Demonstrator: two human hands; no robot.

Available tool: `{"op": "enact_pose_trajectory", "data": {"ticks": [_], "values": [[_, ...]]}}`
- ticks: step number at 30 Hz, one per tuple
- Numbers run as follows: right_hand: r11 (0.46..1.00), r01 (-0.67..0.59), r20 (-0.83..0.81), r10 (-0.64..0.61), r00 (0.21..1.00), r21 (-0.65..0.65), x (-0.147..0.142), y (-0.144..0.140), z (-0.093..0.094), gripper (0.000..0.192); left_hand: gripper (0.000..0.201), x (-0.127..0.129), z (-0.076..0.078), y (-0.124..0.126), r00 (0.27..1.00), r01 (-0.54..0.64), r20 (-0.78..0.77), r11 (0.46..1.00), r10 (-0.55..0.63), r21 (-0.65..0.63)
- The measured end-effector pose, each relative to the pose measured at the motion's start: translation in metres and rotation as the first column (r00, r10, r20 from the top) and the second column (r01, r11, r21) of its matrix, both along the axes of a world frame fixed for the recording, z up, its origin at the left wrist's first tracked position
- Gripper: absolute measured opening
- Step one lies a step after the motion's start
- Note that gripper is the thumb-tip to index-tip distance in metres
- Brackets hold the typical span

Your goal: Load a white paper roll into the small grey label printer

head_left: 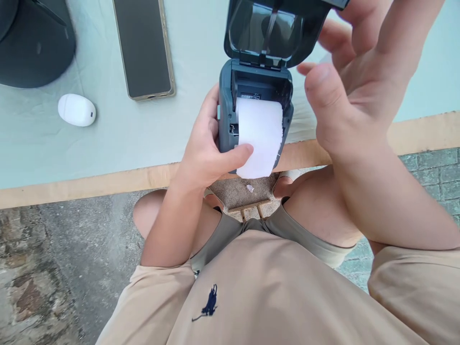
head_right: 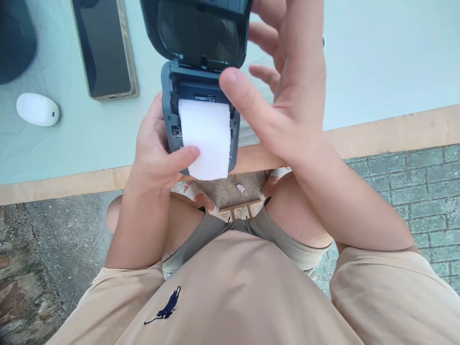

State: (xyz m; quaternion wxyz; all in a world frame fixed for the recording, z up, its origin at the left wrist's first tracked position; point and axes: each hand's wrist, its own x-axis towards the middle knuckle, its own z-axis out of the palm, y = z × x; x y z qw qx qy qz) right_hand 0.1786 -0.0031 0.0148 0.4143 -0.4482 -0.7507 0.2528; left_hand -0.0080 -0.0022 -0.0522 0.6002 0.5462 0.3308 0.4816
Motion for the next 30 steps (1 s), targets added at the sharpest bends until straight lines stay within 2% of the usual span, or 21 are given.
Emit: {"op": "enact_pose_trajectory", "data": {"ticks": [3, 5, 6, 9, 12, 18, 22, 24, 26, 28, 30], "values": [[0.989, 0.139, -0.18, -0.129, 0.975, 0.042, -0.008, 0.002, -0.002, 0.033, 0.073, -0.001, -0.007, 0.003, 0.999, 0.034, -0.002, 0.999, -0.034, 0.031], [0.983, 0.142, -0.21, -0.116, 0.971, 0.114, -0.006, 0.007, -0.009, 0.015, 0.077, -0.001, -0.012, 0.005, 0.999, 0.041, 0.022, 0.997, -0.043, 0.071], [0.985, 0.102, -0.193, -0.074, 0.978, 0.142, -0.004, 0.009, -0.012, 0.012, 0.078, -0.002, -0.014, 0.005, 0.999, 0.036, 0.038, 0.995, -0.04, 0.09], [0.984, -0.07, -0.12, 0.09, 0.989, 0.162, 0.003, 0.014, -0.019, 0.013, 0.075, -0.001, -0.013, 0.004, 0.998, 0.026, 0.051, 0.998, -0.029, 0.056], [0.978, -0.148, -0.042, 0.156, 0.987, 0.15, 0.006, 0.014, -0.02, 0.013, 0.072, 0.0, -0.006, 0.0, 0.998, 0.031, 0.052, 0.999, -0.031, 0.009], [0.977, -0.189, 0.011, 0.189, 0.982, 0.101, 0.007, 0.011, -0.024, 0.016, 0.067, -0.002, 0.009, -0.004, 0.999, 0.034, 0.011, 0.997, -0.034, -0.069], [0.977, -0.195, -0.018, 0.197, 0.98, 0.09, 0.006, 0.011, -0.025, 0.014, 0.062, -0.001, 0.014, -0.006, 0.995, 0.055, 0.083, 0.993, -0.046, -0.105], [0.985, -0.165, -0.043, 0.166, 0.985, 0.042, 0.005, 0.011, -0.024, 0.017, 0.056, 0.001, 0.015, -0.006, 0.986, 0.05, 0.164, 0.989, -0.027, -0.14], [0.984, -0.166, -0.112, 0.158, 0.981, -0.058, 0.003, 0.011, -0.023, 0.034, 0.047, 0.003, 0.015, -0.006, 0.965, 0.034, 0.263, 0.984, 0.013, -0.174], [0.957, -0.225, -0.215, 0.184, 0.959, -0.184, 0.001, 0.011, -0.021, 0.05, 0.039, 0.005, 0.015, -0.006, 0.941, 0.039, 0.337, 0.984, 0.023, -0.174], [0.912, -0.304, -0.291, 0.222, 0.931, -0.276, 0.0, 0.01, -0.019, 0.055, 0.033, 0.006, 0.016, -0.006, 0.931, 0.042, 0.363, 0.985, 0.022, -0.165]]}}
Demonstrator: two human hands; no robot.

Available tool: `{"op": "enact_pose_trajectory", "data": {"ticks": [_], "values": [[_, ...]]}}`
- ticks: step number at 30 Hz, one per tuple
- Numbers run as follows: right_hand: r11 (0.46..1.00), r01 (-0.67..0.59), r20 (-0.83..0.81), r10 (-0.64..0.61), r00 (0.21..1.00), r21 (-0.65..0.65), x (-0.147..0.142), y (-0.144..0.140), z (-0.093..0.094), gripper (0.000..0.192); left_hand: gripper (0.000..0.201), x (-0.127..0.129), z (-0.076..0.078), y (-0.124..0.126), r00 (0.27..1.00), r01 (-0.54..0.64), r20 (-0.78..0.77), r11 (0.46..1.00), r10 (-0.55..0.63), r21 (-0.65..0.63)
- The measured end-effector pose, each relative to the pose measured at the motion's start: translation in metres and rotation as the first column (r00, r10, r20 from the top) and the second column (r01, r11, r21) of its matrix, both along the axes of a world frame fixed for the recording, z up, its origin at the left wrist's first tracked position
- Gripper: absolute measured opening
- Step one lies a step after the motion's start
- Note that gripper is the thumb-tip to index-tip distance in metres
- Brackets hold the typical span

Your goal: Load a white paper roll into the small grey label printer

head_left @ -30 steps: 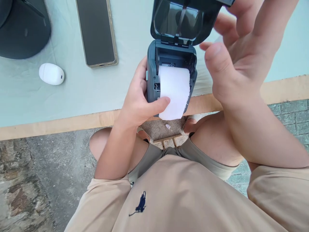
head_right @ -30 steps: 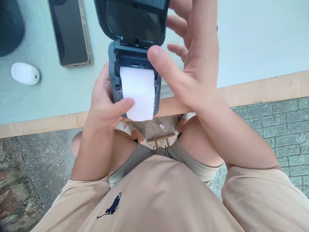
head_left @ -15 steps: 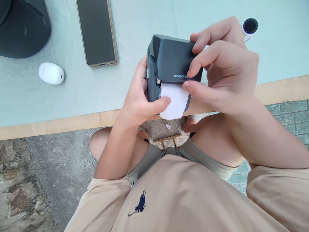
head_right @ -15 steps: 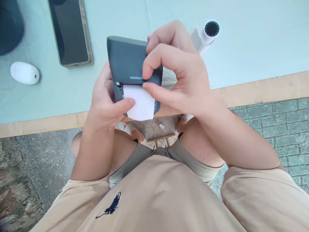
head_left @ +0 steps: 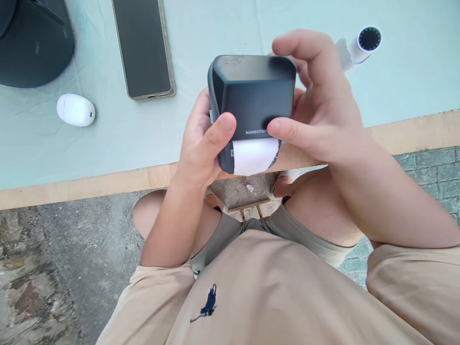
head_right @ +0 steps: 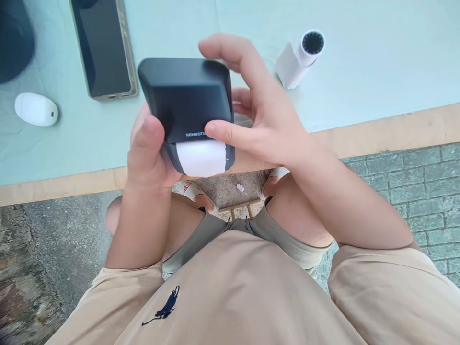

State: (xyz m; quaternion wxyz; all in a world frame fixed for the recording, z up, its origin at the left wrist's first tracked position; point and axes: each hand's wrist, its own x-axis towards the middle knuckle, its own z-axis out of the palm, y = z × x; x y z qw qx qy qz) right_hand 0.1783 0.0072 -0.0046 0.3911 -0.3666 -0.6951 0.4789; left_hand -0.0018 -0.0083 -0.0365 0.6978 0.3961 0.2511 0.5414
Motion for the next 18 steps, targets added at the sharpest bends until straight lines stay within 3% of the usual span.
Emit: {"op": "enact_pose_trajectory", "data": {"ticks": [6, 18], "values": [[0.992, -0.054, -0.027, 0.051, 0.998, -0.111, 0.0001, 0.0, -0.0015, 0.059, 0.024, 0.0006, 0.0051, -0.0033, 1.0, -0.013, -0.019, 1.0, 0.013, -0.017], [0.994, -0.052, -0.04, 0.049, 0.998, -0.093, -0.0032, -0.0029, 0.0015, 0.061, 0.028, 0.0058, 0.01, -0.0055, 0.996, -0.085, -0.043, 0.995, 0.083, -0.05]]}}
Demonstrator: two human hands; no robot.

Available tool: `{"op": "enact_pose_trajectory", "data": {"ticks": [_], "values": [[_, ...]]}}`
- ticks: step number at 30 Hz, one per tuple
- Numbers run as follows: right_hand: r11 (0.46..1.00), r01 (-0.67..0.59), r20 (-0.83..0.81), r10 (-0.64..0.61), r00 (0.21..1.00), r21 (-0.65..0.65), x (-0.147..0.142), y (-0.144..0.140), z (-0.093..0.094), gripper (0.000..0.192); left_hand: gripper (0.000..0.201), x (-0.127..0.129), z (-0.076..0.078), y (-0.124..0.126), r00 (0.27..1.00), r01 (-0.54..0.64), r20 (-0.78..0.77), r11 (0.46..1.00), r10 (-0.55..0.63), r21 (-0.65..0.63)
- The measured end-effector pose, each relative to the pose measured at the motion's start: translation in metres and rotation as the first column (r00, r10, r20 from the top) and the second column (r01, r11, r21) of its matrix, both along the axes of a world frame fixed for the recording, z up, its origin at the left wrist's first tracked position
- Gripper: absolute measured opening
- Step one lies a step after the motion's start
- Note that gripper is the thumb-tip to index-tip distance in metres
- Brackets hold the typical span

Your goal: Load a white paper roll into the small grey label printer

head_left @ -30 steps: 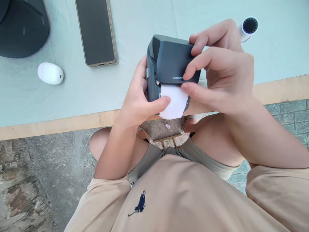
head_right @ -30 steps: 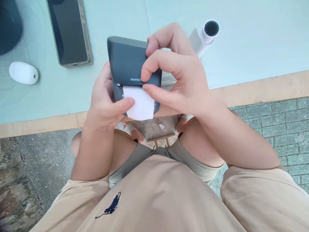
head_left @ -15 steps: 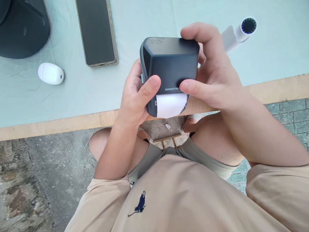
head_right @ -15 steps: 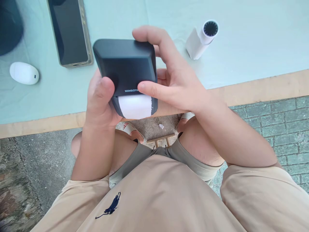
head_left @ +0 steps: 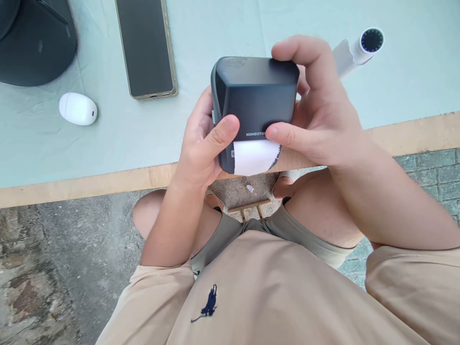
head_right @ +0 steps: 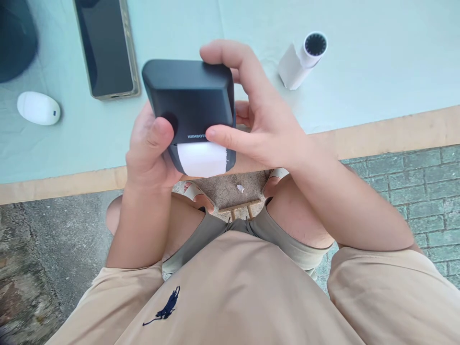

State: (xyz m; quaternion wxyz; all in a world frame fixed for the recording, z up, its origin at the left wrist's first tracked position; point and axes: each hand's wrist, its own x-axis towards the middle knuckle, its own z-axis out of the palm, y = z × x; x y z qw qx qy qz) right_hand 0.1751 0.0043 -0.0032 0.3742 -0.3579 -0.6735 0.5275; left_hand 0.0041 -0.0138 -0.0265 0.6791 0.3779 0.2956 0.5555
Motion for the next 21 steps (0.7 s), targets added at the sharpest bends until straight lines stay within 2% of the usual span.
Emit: {"op": "enact_pose_trajectory", "data": {"ticks": [3, 8, 13, 21], "values": [[1.0, 0.011, 0.005, -0.011, 1.0, 0.006, -0.001, -0.001, 0.001, 0.059, 0.03, -0.002, -0.002, 0.001, 1.0, 0.016, -0.024, 1.0, -0.016, 0.008], [1.0, 0.017, 0.008, -0.018, 1.0, 0.013, -0.002, -0.003, 0.003, 0.055, 0.034, -0.008, -0.008, 0.006, 0.995, 0.1, 0.021, 0.992, -0.102, 0.074], [0.999, 0.015, 0.032, -0.016, 0.999, 0.031, -0.002, -0.002, 0.003, 0.055, 0.041, -0.007, -0.005, 0.004, 0.997, 0.069, -0.016, 0.998, -0.069, 0.013], [0.999, 0.012, -0.006, -0.012, 1.0, 0.033, -0.002, -0.001, -0.004, 0.06, 0.025, 0.001, 0.004, -0.002, 0.999, -0.011, -0.035, 0.999, 0.01, -0.035]]}}
